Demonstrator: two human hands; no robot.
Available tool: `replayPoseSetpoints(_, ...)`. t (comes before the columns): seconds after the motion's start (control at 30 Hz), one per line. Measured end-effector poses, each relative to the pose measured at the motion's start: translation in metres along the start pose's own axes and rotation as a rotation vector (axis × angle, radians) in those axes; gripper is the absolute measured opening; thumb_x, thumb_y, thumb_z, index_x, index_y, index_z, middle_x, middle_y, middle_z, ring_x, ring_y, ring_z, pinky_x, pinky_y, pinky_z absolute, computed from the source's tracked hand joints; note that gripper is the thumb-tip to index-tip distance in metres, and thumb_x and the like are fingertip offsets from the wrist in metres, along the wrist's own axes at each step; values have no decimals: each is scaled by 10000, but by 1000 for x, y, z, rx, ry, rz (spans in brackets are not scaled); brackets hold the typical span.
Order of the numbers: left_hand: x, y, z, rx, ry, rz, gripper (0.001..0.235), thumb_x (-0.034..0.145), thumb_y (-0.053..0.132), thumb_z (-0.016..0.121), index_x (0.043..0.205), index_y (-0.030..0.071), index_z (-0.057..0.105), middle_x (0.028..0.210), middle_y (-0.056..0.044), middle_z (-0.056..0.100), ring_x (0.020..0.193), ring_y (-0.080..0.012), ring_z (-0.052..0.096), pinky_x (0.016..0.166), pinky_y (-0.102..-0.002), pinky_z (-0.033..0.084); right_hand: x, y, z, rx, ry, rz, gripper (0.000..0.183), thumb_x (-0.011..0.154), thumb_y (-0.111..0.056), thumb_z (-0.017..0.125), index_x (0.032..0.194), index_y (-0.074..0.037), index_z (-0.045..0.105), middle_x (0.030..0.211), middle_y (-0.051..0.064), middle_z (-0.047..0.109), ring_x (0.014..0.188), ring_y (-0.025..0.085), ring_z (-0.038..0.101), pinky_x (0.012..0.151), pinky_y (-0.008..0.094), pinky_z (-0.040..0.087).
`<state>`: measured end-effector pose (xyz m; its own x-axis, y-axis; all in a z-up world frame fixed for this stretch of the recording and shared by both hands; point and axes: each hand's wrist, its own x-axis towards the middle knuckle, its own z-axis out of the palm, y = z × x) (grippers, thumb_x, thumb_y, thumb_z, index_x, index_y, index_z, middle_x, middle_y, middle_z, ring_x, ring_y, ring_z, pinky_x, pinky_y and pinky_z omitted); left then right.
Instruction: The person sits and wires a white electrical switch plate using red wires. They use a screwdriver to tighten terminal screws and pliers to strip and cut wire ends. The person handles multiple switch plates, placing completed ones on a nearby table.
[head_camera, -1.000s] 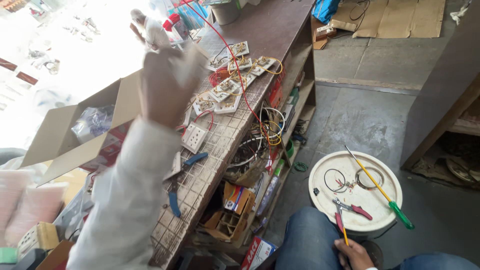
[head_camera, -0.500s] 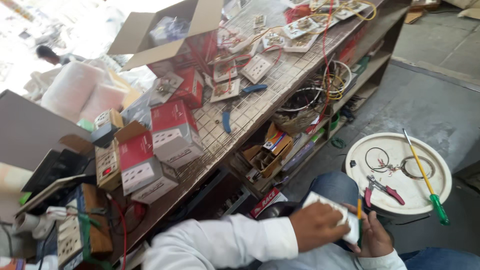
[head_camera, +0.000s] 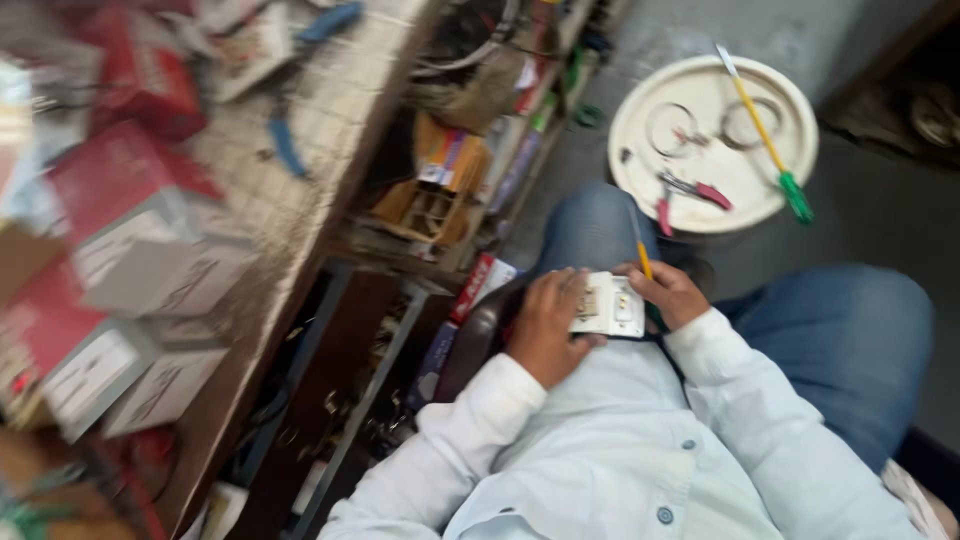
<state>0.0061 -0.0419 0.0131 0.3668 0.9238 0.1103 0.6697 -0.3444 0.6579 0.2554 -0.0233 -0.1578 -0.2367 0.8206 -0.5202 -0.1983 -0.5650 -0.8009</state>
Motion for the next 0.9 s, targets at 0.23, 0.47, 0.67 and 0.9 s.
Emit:
replayPoseSetpoints(0.23,14,-11,-4,-414,7,-260,521,846,218,823,1302,43,642,1235,-144,662,1152,-327,659,1011,-409,521,-1,-15,5,165,33,-112,311,963,-195,650,1183,22,685,1003,60,746,900,131,691,838,290,544)
replayPoseSetpoints(0.47,23,-15,-1,-76,95,-82,498,880,63,646,1376,36,603,1335,-188,653,1264,-378,597,1092,-437,481,40,-30,-88,203,745,-241,181,1022,-197,604,1122,-60,664,837,53,662,575,144,597,441,323,422)
replayPoseSetpoints(0.67,26,22,2,176,-191,-47,854,773,300,812,1474,-19,442,1475,-284,440,1390,-500,366,1092,-560,339,99,-44,-151,319,908,-199,156,1023,-157,595,1152,-70,598,790,70,643,536,162,594,421,313,449)
replayPoseSetpoints(0.9,34,38,-27,145,-160,-48,868,809,450,819,1444,-18,455,1463,-327,417,1355,-536,349,1069,-628,293,108,-46,-143,-264,1186,-548,221,986,-87,757,1197,-31,727,975,94,736,753,126,684,632,302,567)
